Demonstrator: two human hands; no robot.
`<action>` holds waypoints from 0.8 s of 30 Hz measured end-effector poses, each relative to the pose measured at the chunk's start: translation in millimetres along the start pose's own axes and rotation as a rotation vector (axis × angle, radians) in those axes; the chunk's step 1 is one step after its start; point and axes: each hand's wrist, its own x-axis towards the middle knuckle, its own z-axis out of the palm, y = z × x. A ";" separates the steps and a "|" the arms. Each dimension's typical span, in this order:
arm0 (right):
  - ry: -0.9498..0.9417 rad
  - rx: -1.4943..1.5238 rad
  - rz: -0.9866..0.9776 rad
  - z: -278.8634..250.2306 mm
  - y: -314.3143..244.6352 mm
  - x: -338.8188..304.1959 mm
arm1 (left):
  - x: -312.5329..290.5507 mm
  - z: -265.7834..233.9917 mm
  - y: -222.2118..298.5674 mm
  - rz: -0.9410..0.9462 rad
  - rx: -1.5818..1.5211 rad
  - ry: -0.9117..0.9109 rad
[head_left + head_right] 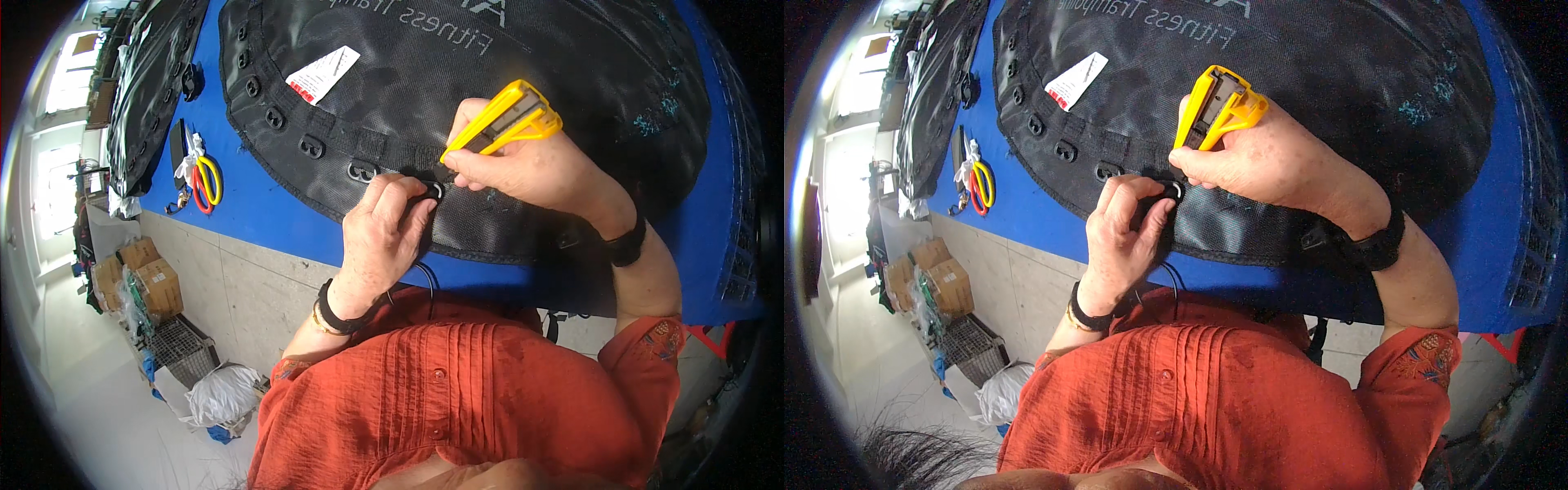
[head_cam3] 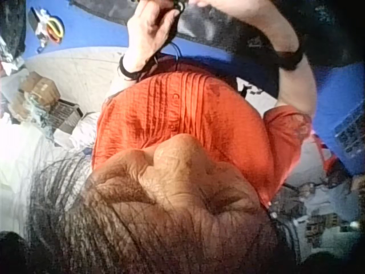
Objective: Trimming the edge of a fitness trampoline mat using a yellow utility knife.
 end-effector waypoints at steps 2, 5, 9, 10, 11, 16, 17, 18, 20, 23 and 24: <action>-0.002 -0.007 0.005 -1.1 -3.5 -0.5 | 2.4 -0.6 3.2 -0.022 -0.006 -0.009; 0.000 -0.039 0.002 -1.3 -2.5 -0.2 | 2.1 -5.0 7.9 -0.068 0.028 -0.061; 0.011 -0.031 0.049 -0.9 -4.1 -0.6 | 3.2 -8.0 4.5 -0.112 0.026 -0.116; 0.014 -0.012 0.057 -0.8 -4.3 -1.0 | 4.9 -8.7 3.2 -0.107 0.031 -0.128; 0.017 0.008 0.064 -0.6 -4.2 -1.4 | 6.2 -9.3 2.2 -0.102 0.037 -0.139; 0.005 -0.022 0.061 -1.6 -1.0 -0.4 | 9.1 -12.3 2.3 -0.113 0.018 -0.166; 0.004 -0.026 0.060 -1.6 -0.6 -0.4 | 9.6 -13.2 2.8 -0.119 0.012 -0.172; 0.004 -0.029 0.059 -1.6 -0.4 -0.3 | 9.9 -13.4 2.5 -0.116 0.016 -0.175; 0.006 -0.016 0.064 -1.3 -0.6 -0.2 | 9.6 -13.5 1.7 -0.113 0.023 -0.181; -0.001 0.004 0.093 -1.3 -1.5 0.2 | 7.4 -11.8 1.0 -0.121 0.029 -0.176; -0.006 0.011 0.107 -1.4 -2.2 0.5 | 5.6 -10.9 -0.4 -0.122 0.009 -0.172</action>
